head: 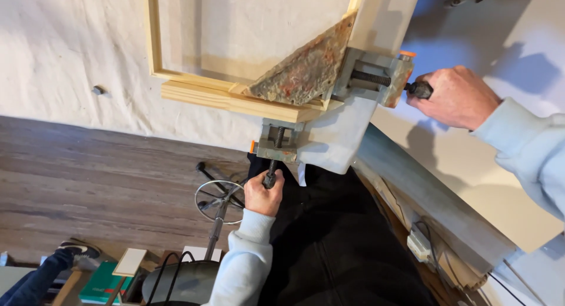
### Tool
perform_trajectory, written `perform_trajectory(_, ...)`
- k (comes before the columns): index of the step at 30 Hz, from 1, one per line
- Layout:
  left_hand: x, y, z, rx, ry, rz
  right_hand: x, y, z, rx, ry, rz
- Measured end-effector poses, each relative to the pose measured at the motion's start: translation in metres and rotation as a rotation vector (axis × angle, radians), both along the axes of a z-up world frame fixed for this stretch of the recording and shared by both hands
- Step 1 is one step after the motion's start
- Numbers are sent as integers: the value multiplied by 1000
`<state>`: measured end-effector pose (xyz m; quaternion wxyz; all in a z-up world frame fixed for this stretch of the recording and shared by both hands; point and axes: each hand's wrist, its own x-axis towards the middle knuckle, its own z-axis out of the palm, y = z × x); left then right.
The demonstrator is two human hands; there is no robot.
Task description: The person secures a wooden picture frame corner in a corner clamp on the workbench, tightens the clamp screw, taps the joint with a hammer, and rubs a sanding block along the frame edge. They then loosen and reposition the clamp, apply glue from a bottle to the joint, and later pick up a utility knife near the framed artwork.
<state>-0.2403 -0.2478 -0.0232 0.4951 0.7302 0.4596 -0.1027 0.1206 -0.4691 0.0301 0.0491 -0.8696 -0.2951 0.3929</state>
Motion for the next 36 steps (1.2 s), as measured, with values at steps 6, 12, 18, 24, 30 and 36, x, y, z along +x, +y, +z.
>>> perform_trajectory(6,37,6,67,439,-245,-193,-19,18,68,153,-374,192)
perform_trajectory(12,99,-6,93,849,-380,-605,-93,84,41,493,-55,-160)
perform_trajectory(18,118,5,63,1054,-386,-790,-93,111,33,422,-116,-150)
perform_trajectory(24,124,27,60,1094,-440,-980,-69,132,66,117,92,-171)
perform_trajectory(30,126,33,42,975,-459,-1056,-64,149,77,-17,12,-43)
perform_trajectory(36,124,31,32,1015,-545,-1026,-58,140,65,37,-6,-12)
